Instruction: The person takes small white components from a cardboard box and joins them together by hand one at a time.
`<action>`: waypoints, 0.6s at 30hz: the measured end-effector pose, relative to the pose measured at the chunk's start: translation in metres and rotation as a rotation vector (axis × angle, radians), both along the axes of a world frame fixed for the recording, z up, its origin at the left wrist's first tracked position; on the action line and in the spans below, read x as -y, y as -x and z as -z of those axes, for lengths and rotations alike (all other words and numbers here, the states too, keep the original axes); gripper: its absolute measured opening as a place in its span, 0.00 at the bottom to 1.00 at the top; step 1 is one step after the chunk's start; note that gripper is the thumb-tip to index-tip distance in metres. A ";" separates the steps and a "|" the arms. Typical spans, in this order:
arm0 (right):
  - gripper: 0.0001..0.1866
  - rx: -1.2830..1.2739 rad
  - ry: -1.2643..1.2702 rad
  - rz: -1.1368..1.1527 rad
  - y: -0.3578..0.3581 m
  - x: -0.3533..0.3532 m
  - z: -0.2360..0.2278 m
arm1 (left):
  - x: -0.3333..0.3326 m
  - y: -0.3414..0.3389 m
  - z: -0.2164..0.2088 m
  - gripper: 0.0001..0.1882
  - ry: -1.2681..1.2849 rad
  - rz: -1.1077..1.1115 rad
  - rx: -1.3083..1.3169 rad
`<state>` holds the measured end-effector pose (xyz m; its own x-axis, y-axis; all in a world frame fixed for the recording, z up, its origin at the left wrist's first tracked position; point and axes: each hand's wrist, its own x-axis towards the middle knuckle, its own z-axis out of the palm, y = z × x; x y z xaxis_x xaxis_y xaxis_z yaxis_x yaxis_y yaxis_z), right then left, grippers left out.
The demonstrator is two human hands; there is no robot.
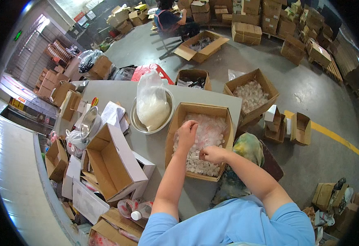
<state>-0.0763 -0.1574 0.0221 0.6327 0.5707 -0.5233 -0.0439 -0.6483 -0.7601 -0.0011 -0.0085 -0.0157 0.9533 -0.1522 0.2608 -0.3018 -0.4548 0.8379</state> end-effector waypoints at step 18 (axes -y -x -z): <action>0.17 -0.800 -0.830 0.328 -0.004 0.007 -0.009 | 0.007 -0.003 -0.009 0.08 0.097 -0.046 0.179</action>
<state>-0.0725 -0.1646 0.0313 0.4747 0.7923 -0.3832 -0.7661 0.1577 -0.6231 0.0022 -0.0150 -0.0064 0.8959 -0.0753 0.4379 -0.4304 -0.3916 0.8133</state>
